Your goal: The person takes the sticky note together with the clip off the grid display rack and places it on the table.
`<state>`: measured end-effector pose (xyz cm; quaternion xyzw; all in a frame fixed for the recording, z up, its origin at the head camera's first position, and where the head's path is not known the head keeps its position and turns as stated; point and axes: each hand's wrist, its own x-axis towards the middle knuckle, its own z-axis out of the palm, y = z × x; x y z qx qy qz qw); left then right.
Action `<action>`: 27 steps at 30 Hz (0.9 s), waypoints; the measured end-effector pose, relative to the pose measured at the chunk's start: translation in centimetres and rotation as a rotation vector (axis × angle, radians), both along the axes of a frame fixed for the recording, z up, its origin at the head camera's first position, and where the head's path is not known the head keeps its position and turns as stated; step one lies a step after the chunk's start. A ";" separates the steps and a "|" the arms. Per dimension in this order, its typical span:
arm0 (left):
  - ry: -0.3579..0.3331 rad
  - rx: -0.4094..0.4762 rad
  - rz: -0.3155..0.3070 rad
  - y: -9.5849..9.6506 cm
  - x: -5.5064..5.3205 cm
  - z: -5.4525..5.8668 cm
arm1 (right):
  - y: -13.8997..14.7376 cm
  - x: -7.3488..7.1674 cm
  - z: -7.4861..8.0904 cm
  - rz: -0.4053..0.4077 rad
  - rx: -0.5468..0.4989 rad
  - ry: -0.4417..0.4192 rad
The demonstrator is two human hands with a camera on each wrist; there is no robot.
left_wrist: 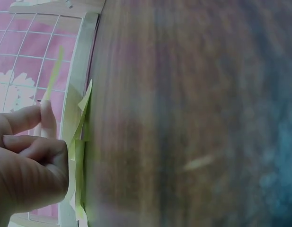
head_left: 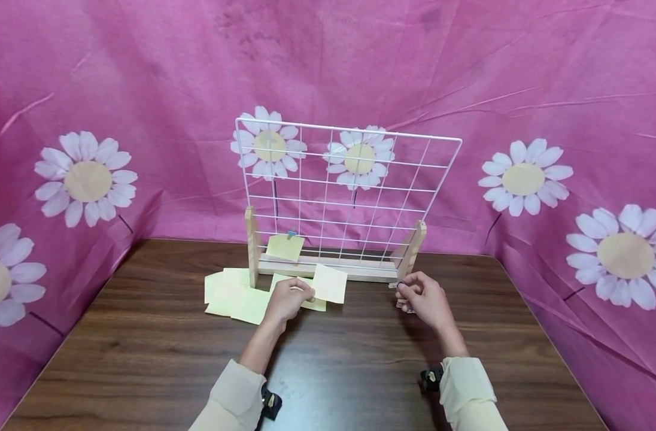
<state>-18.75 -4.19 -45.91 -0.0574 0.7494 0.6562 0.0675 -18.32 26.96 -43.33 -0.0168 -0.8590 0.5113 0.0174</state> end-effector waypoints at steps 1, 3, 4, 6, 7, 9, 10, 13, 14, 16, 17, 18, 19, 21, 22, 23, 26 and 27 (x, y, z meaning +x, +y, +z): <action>0.006 -0.015 -0.002 0.0 0.0 -0.1 | 0.1 0.0 -0.1 -0.002 0.005 0.003; 0.024 -0.053 -0.005 0.1 0.0 -0.1 | 0.5 0.1 -0.2 -0.013 0.034 0.012; 0.033 -0.069 -0.007 0.1 0.1 -0.1 | 0.6 0.1 -0.3 -0.018 0.053 0.017; 0.034 -0.082 -0.008 0.2 0.0 -0.2 | 0.9 0.2 -0.3 -0.038 0.095 0.018; 0.037 -0.089 -0.009 0.2 0.0 -0.2 | 1.0 0.2 -0.4 -0.047 0.113 0.017; 0.040 -0.101 -0.013 0.2 0.0 -0.3 | 1.2 0.3 -0.4 -0.053 0.139 0.011; 0.041 -0.107 -0.015 0.3 0.0 -0.4 | 1.3 0.3 -0.3 -0.052 0.142 0.004; 0.050 -0.127 -0.025 0.3 -0.2 -0.6 | 1.5 0.4 -0.3 -0.058 0.139 -0.015; 0.050 -0.137 -0.028 0.4 -0.2 -0.7 | 1.6 0.4 -0.3 -0.060 0.140 -0.021; 0.050 -0.152 -0.036 0.4 -0.3 -0.8 | 1.7 0.4 -0.4 -0.061 0.141 -0.040; 0.048 -0.160 -0.037 0.5 -0.3 -0.8 | 1.7 0.4 -0.5 -0.060 0.138 -0.048; 0.040 -0.169 -0.039 0.5 -0.3 -0.9 | 1.8 0.3 -0.5 -0.056 0.141 -0.054; 0.037 -0.180 -0.041 0.5 -0.3 -0.9 | 1.9 0.3 -0.6 -0.053 0.145 -0.063; 0.035 -0.209 -0.045 0.6 -0.2 -0.9 | 2.0 0.3 -0.7 -0.047 0.148 -0.077; 0.034 -0.227 -0.047 0.7 -0.2 -0.9 | 2.1 0.3 -0.6 -0.046 0.151 -0.082; 0.030 -0.243 -0.049 0.7 -0.2 -0.9 | 2.1 0.3 -0.6 -0.043 0.154 -0.089; 0.028 -0.289 -0.058 0.9 -0.3 -0.9 | 2.2 0.5 -0.7 -0.031 0.171 -0.105; 0.026 -0.295 -0.062 1.0 -0.3 -0.9 | 2.3 0.6 -0.7 -0.027 0.175 -0.109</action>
